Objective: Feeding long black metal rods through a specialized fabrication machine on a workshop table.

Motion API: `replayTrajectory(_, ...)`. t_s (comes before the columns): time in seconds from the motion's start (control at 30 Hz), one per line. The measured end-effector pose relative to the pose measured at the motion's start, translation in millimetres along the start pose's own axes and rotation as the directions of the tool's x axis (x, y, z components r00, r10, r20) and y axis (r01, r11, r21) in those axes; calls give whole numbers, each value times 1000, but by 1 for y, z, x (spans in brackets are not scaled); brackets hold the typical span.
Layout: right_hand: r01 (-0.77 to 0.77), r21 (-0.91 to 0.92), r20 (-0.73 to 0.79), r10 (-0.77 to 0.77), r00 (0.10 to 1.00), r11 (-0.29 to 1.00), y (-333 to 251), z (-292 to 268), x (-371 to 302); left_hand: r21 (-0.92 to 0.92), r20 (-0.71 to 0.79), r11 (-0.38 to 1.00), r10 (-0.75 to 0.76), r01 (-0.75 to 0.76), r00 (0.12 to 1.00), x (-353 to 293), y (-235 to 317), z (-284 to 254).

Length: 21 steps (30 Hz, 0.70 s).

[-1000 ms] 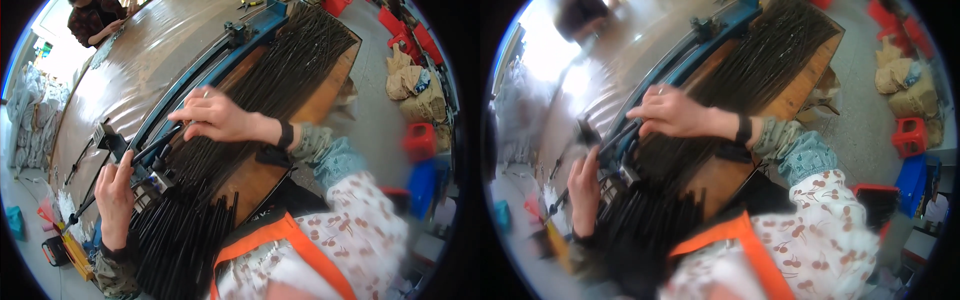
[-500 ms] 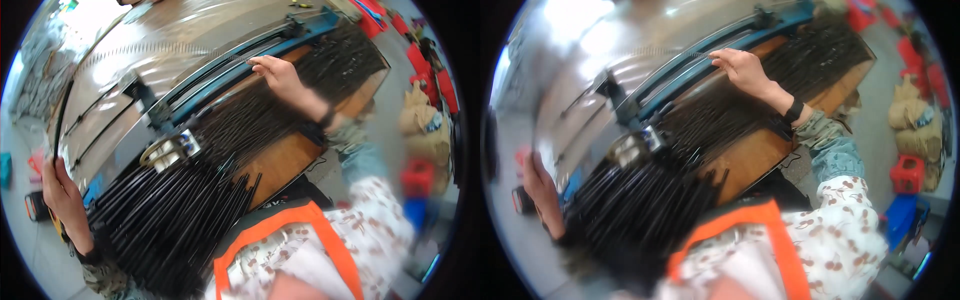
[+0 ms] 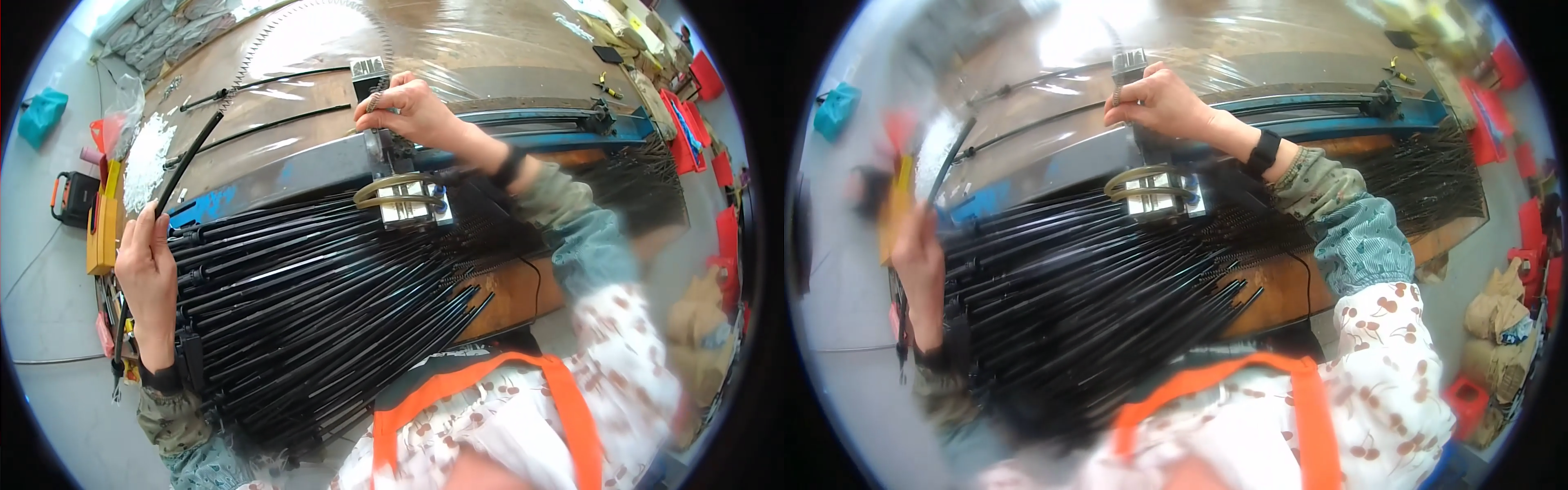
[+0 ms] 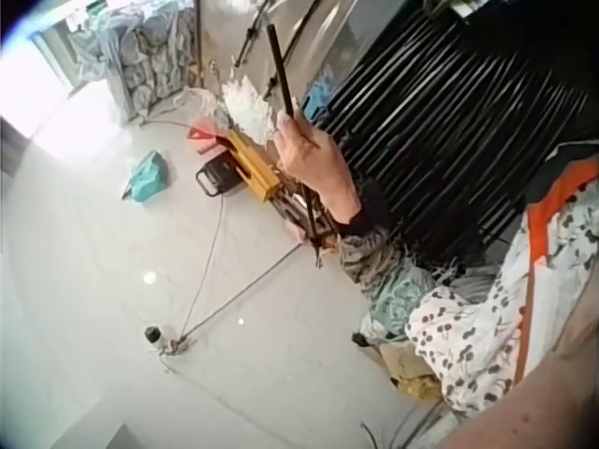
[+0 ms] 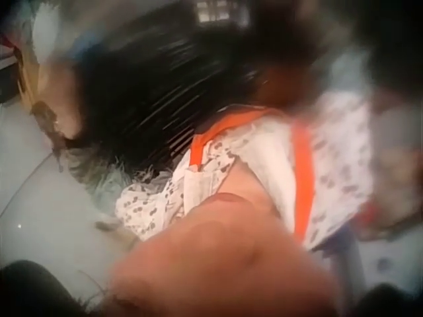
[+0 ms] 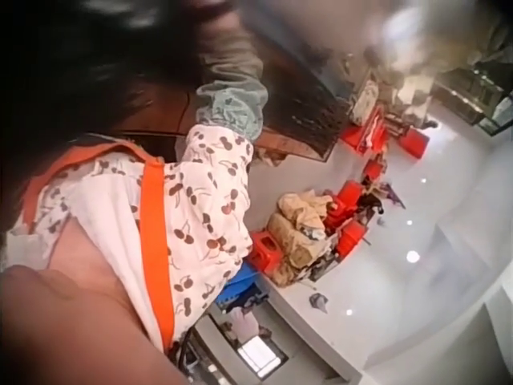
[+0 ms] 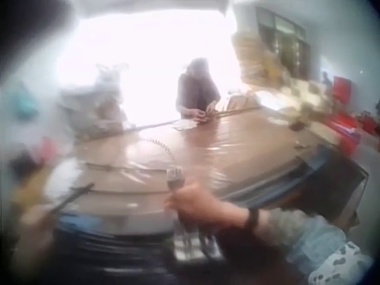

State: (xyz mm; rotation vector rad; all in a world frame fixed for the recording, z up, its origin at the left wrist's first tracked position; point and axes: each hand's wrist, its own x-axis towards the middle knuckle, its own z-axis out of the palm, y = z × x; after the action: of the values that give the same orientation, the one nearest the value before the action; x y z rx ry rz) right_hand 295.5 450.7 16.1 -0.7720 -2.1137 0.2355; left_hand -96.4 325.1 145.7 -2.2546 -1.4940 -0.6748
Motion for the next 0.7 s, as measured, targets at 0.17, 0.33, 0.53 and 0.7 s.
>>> replayTrajectory(0.17, -47, -16, 149, 49, 988, 999, -9, 8, 19, -31, -48, 999, 35, -36, 998, 5, 0, 13)
replayTrajectory(0.33, 160, -442, 351, 5, 937, 883, 0, 16, 20, -126, -16, 992, 15, -17, 1000, 7, -21, 44)
replayTrajectory(0.53, 51, -735, 87, 19, 996, 676, 40, -121, -105, -111, 117, 994, 7, 6, 993, 20, -17, 68)
replayTrajectory(0.7, -108, -856, -30, 160, 987, 506, 60, -229, -188, -327, 262, 921, 306, -214, 916, 66, 74, 151)
